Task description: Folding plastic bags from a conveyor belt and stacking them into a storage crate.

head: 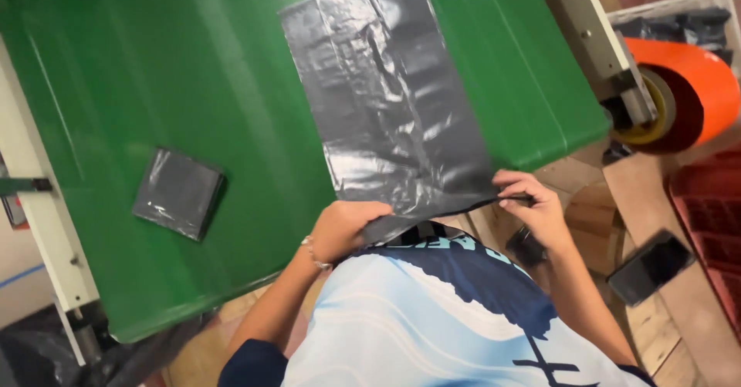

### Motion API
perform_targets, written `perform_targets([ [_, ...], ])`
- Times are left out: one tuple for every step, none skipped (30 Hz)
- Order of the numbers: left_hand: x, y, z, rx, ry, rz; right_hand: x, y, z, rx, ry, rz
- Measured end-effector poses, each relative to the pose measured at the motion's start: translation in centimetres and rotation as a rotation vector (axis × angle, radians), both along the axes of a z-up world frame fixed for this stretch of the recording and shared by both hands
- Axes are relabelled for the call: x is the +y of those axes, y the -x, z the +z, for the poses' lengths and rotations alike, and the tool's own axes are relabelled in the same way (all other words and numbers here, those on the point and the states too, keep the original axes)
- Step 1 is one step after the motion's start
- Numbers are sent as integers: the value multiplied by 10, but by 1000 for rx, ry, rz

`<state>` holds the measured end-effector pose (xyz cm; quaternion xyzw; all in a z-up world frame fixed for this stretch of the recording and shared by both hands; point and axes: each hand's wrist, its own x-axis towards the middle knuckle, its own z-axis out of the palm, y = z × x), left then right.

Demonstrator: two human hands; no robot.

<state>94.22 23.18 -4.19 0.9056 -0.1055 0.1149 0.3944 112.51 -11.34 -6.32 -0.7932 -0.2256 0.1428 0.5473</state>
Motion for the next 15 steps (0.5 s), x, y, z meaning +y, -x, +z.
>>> perform_targets([
  [8,-2,10,92,92,34,6,-11,12,84,-8,63],
  [18,-7,20,179,184,64,13,-24,24,164,-16,124],
  [34,-22,22,174,185,79,27,-51,25,161,-14,139],
  [50,-35,25,188,232,139,42,-76,26,49,27,189],
  [67,-46,28,201,280,198,57,-99,27,-64,66,238],
  [88,-67,13,198,283,216,86,-128,26,-66,66,256],
  [110,-88,-1,95,238,309,115,-155,25,-155,12,273],
  [134,-111,-15,-11,191,395,145,-184,25,-247,-46,285],
  [150,-128,-16,-17,191,407,175,-200,31,-251,-47,297],
  [168,-149,-15,202,204,551,206,-217,39,-148,49,277],
  [187,-170,-14,425,219,687,238,-235,48,-45,146,257],
  [199,-183,-27,417,221,697,258,-249,35,-52,144,267],
  [211,-196,-40,410,150,721,279,-264,22,-8,129,231],
  [224,-210,-54,407,81,743,300,-278,8,38,116,193],
  [227,-213,-67,403,85,751,308,-290,-14,33,117,201],
])
